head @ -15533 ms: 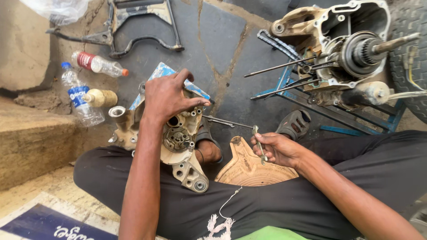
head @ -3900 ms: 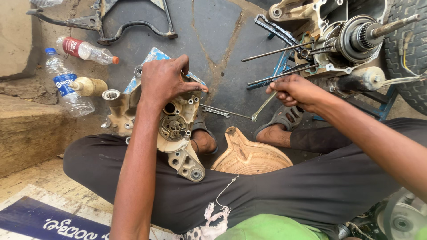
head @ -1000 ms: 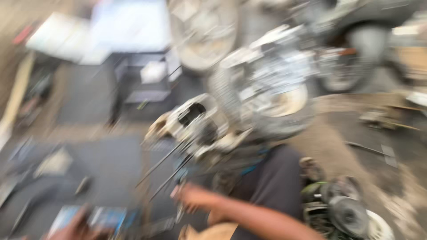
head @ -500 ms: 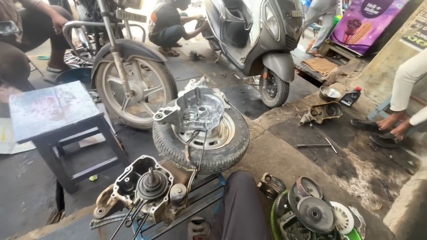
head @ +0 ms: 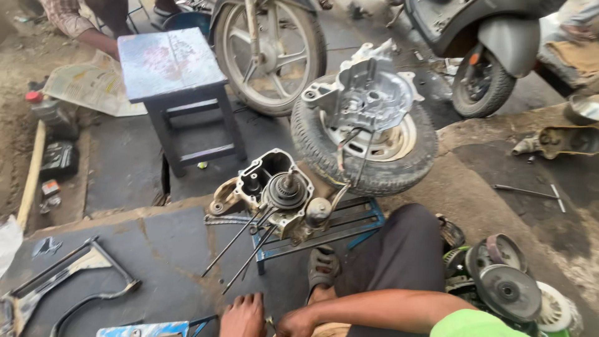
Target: The person sits on the ground and uses wrenches to tighten bolts on a disassembled motorcycle engine casing. They manipulate the casing and internal components, occasionally adjusting tools and parts.
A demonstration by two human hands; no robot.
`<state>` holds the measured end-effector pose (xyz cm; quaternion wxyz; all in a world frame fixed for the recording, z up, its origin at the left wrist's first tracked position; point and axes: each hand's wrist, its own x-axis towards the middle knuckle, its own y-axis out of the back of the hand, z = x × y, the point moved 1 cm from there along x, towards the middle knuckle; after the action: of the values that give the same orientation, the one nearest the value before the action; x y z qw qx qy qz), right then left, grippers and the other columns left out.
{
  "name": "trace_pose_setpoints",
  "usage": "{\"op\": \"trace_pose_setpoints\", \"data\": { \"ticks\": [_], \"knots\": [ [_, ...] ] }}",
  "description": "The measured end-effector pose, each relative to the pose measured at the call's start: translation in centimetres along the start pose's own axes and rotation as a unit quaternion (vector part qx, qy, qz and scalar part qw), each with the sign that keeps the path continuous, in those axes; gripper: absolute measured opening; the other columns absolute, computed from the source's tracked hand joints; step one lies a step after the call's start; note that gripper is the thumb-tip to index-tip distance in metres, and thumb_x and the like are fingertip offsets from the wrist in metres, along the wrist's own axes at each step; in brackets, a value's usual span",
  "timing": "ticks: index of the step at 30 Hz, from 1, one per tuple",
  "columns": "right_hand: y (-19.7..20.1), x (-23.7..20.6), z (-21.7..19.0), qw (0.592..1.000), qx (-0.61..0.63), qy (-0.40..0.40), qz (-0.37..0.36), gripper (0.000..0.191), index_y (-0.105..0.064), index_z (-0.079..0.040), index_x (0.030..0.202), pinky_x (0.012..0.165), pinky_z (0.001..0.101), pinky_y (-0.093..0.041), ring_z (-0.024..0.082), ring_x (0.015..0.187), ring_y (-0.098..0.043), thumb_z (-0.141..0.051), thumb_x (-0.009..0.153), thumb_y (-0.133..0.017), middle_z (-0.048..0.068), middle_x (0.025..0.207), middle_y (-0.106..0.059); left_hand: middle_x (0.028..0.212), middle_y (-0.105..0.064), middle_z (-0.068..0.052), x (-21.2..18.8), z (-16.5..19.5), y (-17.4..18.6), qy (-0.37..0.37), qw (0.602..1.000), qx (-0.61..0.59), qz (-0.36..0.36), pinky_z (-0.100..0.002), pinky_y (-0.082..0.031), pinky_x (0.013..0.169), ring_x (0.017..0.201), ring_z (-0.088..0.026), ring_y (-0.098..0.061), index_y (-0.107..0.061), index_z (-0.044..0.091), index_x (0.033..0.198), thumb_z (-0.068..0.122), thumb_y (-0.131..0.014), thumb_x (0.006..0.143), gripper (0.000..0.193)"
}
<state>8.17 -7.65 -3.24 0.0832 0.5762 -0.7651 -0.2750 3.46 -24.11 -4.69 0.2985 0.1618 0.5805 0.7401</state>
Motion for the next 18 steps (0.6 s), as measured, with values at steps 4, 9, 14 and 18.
{"op": "trace_pose_setpoints", "data": {
  "ticks": [4, 9, 14, 18],
  "knots": [
    [1.1, 0.3, 1.4, 0.974, -0.067, -0.019, 0.215, 0.025, -0.076, -0.012, 0.1, 0.079, 0.0453, -0.052, 0.031, 0.096, -0.067, -0.02, 0.082, -0.06, 0.011, 0.099, -0.074, 0.1, -0.072, -0.016, 1.2, -0.2, 0.8, 0.051, 0.981, -0.051, -0.178, -0.053, -0.057, 0.078, 0.092, -0.041, -0.07, -0.06, 0.016, 0.118, 0.028, -0.068, 0.086, 0.035],
    [3.0, 1.9, 2.7, 0.939, -0.248, -0.12, 0.208, 0.013, -0.072, -0.008, 0.088, 0.077, 0.0423, -0.054, 0.028, 0.112, -0.059, -0.015, 0.081, -0.064, 0.007, 0.121, -0.064, 0.094, -0.073, -0.017, 0.0, -0.7, 1.8, 0.048, 0.99, -0.065, -0.118, -0.053, -0.056, 0.073, 0.087, -0.04, -0.071, -0.066, 0.011, 0.106, 0.031, -0.066, 0.093, 0.024],
    [5.6, 3.6, 0.6, 0.861, -0.35, -0.063, 0.364, 0.009, -0.07, -0.006, 0.078, 0.082, 0.0452, -0.056, 0.033, 0.108, -0.059, -0.007, 0.069, -0.069, 0.008, 0.118, -0.064, 0.089, -0.071, -0.019, -0.8, -1.1, 2.1, 0.065, 0.995, -0.066, -0.043, -0.056, -0.053, 0.072, 0.084, -0.042, -0.068, -0.069, 0.007, 0.099, 0.032, -0.07, 0.091, 0.026],
    [6.4, 3.3, -1.9, 0.877, -0.174, -0.131, 0.428, 0.02, -0.07, -0.002, 0.082, 0.079, 0.0441, -0.055, 0.033, 0.097, -0.067, 0.009, 0.065, -0.065, 0.011, 0.115, -0.069, 0.091, -0.071, -0.019, -1.7, -1.0, 2.8, 0.106, 0.99, -0.091, -0.037, -0.054, -0.052, 0.075, 0.087, -0.042, -0.068, -0.07, 0.007, 0.094, 0.039, -0.076, 0.089, 0.033]
  ]
}}
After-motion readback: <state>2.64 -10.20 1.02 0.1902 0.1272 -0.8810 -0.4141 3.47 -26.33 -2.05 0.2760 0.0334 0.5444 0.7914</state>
